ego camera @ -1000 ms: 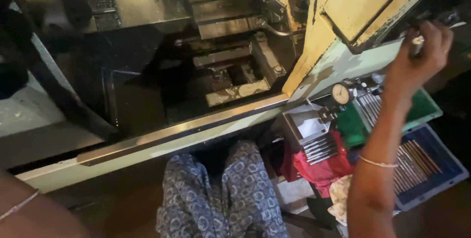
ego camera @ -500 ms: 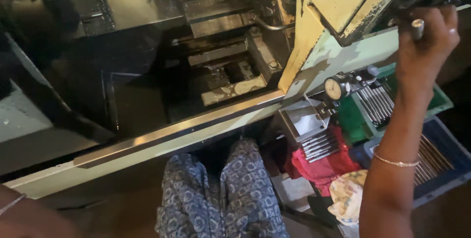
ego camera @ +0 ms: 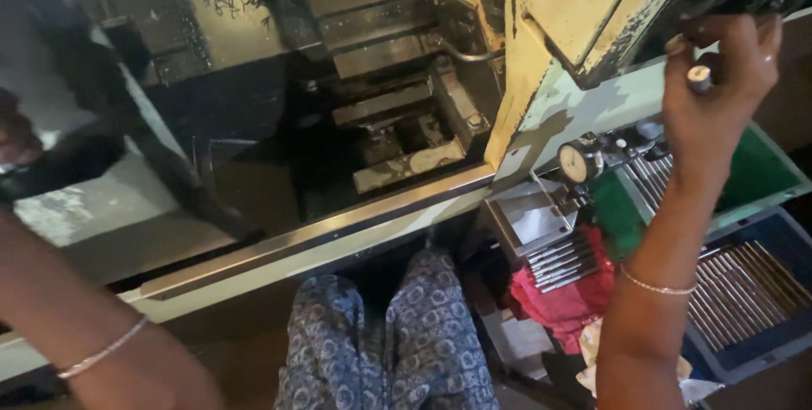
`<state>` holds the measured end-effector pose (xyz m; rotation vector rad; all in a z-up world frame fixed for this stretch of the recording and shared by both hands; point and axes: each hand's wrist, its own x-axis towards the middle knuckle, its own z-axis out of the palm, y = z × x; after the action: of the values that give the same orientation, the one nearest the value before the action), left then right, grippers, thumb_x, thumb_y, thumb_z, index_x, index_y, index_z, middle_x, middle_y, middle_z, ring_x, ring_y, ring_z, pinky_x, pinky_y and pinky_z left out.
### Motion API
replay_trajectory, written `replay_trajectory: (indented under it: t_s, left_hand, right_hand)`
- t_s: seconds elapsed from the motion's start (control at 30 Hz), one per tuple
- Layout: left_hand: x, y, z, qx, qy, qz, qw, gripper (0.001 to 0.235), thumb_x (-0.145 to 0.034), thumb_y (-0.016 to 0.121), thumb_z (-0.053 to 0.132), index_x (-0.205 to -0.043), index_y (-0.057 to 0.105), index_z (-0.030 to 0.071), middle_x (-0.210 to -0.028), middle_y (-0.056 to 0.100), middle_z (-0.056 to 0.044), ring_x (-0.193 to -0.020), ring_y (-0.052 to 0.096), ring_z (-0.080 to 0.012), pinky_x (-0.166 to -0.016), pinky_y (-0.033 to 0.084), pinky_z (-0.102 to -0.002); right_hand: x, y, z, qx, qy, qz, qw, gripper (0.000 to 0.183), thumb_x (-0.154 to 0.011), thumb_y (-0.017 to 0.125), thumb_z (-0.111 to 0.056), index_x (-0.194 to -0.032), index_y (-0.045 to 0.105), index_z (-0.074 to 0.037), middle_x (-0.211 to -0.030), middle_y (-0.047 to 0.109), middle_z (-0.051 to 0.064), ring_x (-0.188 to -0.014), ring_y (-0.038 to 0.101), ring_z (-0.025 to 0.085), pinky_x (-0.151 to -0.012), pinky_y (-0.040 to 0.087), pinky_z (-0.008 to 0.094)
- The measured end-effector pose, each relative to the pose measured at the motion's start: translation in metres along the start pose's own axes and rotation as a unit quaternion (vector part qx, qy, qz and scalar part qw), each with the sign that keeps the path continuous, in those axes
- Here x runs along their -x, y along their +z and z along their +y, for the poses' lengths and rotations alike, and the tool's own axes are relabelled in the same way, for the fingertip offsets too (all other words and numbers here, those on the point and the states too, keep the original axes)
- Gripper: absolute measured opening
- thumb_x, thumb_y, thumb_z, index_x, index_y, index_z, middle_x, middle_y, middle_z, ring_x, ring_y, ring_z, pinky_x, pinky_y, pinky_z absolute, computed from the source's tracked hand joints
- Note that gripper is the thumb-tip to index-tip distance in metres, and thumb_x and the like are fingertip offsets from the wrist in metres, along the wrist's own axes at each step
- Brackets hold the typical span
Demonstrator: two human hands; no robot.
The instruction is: The person cleans a metal surface with a grid pattern using a handheld tool, then removes a metal rod from a nearby fixture, wipes it with a cloth, and places it into a green tray. The person repeats the cleaning and rod-handling steps multiple times.
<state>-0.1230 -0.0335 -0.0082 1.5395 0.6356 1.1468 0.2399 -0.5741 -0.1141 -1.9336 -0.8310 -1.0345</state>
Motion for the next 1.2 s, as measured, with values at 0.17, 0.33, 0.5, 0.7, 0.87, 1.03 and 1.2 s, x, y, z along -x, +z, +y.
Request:
replay_trajectory:
  t_s: [0.17, 0.33, 0.5, 0.7, 0.87, 1.03, 1.2]
  left_hand:
    - [0.0, 0.044, 0.001, 0.005, -0.01, -0.04, 0.999, 0.035, -0.096, 0.081, 0.039, -0.11, 0.068, 0.01, -0.078, 0.063, 0.002, -0.062, 0.058, -0.0094, -0.053, 0.045, -0.024]
    - [0.009, 0.12, -0.008, 0.048, -0.014, -0.119, 0.992, 0.043, -0.091, 0.086, 0.042, -0.108, 0.064, 0.009, -0.079, 0.065, 0.002, -0.063, 0.062, -0.009, -0.05, 0.051, -0.025]
    - [0.029, 0.211, -0.018, 0.117, 0.017, -0.199, 0.973, 0.053, -0.09, 0.084, 0.041, -0.113, 0.058, 0.001, -0.074, 0.061, -0.001, -0.059, 0.064, -0.0093, -0.046, 0.052, -0.025]
    - [0.059, 0.321, -0.027, 0.168, 0.015, -0.244, 0.955, 0.045, -0.089, 0.079, 0.039, -0.107, 0.059, 0.002, -0.068, 0.06, 0.0, -0.053, 0.066, -0.0096, -0.041, 0.052, -0.025]
    - [0.086, 0.392, -0.025, 0.206, 0.04, -0.251, 0.945, 0.038, -0.091, 0.072, 0.034, -0.105, 0.06, 0.0, -0.069, 0.067, -0.003, -0.051, 0.065, -0.0101, -0.043, 0.053, -0.026]
    - [0.1, 0.422, -0.014, 0.172, 0.017, -0.244, 0.954, 0.037, -0.09, 0.071, 0.034, -0.103, 0.061, 0.0, -0.062, 0.065, -0.004, -0.049, 0.065, -0.0107, -0.045, 0.056, -0.028]
    - [0.104, 0.42, -0.007, 0.153, 0.008, -0.224, 0.963, 0.038, -0.088, 0.069, 0.034, -0.106, 0.061, 0.002, -0.061, 0.067, -0.005, -0.048, 0.067, -0.0118, -0.045, 0.058, -0.028]
  right_hand:
    - [0.001, 0.003, -0.021, -0.003, 0.01, 0.025, 1.0, 0.02, -0.098, 0.073, 0.01, -0.11, 0.059, 0.003, -0.118, 0.054, 0.015, -0.095, 0.054, 0.02, -0.068, 0.045, 0.031]
    - [-0.001, 0.011, -0.028, 0.033, 0.005, 0.051, 0.998, 0.019, -0.098, 0.07, 0.011, -0.104, 0.055, 0.002, -0.113, 0.056, 0.011, -0.098, 0.053, 0.024, -0.071, 0.041, 0.034]
    - [-0.002, 0.022, -0.039, 0.014, 0.033, 0.095, 0.995, 0.02, -0.097, 0.071, 0.011, -0.105, 0.056, 0.002, -0.111, 0.056, 0.014, -0.1, 0.054, 0.026, -0.072, 0.043, 0.036]
    - [-0.004, 0.025, -0.05, 0.014, 0.043, 0.115, 0.992, 0.02, -0.099, 0.073, 0.011, -0.107, 0.058, 0.0, -0.11, 0.057, 0.012, -0.099, 0.053, 0.025, -0.072, 0.043, 0.036]
    - [-0.007, 0.023, -0.051, 0.009, 0.049, 0.113, 0.992, 0.021, -0.101, 0.074, 0.011, -0.108, 0.059, -0.001, -0.109, 0.058, 0.011, -0.099, 0.053, 0.023, -0.072, 0.044, 0.035]
    - [-0.003, 0.023, -0.05, -0.004, 0.07, 0.111, 0.991, 0.02, -0.104, 0.076, 0.01, -0.109, 0.06, -0.001, -0.116, 0.053, 0.011, -0.097, 0.051, 0.021, -0.065, 0.04, 0.032]
    - [0.001, 0.026, -0.047, 0.0, 0.083, 0.114, 0.99, 0.024, -0.095, 0.069, 0.012, -0.113, 0.061, -0.001, -0.114, 0.054, 0.011, -0.1, 0.052, 0.019, -0.065, 0.039, 0.03]
